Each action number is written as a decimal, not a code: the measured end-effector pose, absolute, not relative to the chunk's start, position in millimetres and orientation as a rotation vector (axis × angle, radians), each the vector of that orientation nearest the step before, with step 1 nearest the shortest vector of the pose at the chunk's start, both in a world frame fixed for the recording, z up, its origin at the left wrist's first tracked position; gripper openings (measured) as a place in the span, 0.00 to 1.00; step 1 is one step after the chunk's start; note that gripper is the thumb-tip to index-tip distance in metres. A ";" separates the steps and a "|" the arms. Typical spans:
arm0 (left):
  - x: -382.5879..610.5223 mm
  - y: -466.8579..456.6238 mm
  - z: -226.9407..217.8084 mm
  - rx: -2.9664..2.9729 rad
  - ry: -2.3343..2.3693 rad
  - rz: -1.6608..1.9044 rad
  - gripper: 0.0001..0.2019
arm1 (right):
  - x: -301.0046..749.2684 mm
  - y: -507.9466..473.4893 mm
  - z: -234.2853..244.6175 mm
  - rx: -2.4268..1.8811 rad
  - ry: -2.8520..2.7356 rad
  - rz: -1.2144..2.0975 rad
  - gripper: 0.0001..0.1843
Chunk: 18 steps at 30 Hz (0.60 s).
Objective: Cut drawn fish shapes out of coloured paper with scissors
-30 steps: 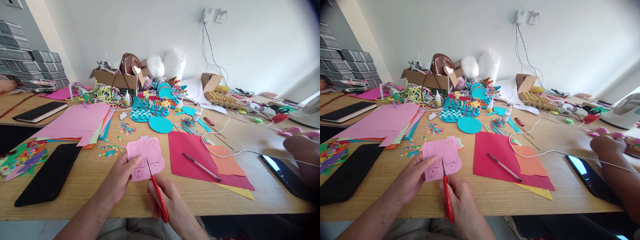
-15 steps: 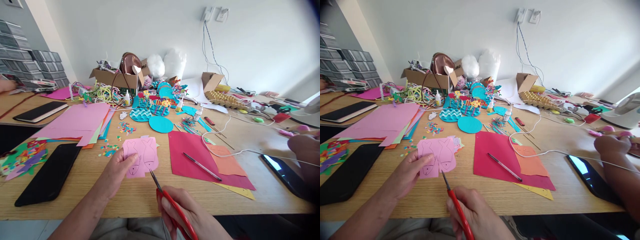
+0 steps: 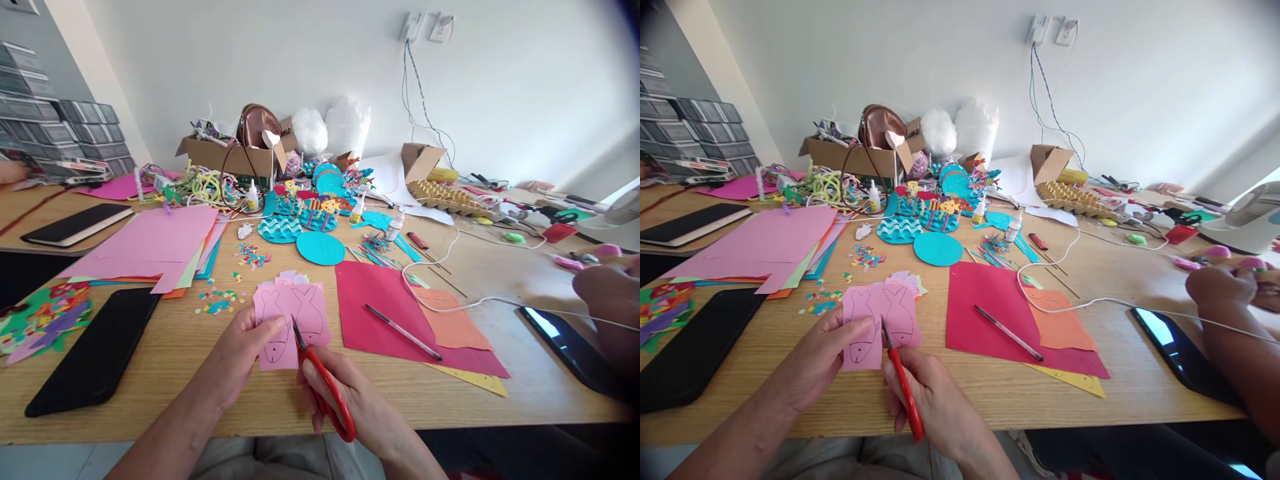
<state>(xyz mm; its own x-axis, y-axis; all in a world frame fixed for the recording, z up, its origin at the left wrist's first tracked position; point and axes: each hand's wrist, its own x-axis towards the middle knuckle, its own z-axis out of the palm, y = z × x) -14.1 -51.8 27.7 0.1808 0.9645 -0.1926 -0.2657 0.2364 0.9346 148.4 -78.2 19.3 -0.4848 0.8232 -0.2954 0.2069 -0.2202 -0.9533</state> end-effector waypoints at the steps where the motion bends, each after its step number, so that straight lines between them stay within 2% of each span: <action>1: -13.6 -52.0 27.0 0.915 0.973 1.066 0.14 | 147.4 -78.1 18.7 -1.220 -1.571 1.744 0.23; 18: -18.1 -51.5 28.1 0.885 0.970 1.038 0.14 | 137.3 -79.2 12.5 -1.214 -1.570 1.648 0.25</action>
<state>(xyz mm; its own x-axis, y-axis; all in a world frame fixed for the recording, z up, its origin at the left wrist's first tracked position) -18.1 -51.5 28.1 0.2059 0.9547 -0.2149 -0.2786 0.2677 0.9223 137.3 -79.2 12.5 -0.4369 0.8694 -0.2308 0.1885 -0.1624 -0.9685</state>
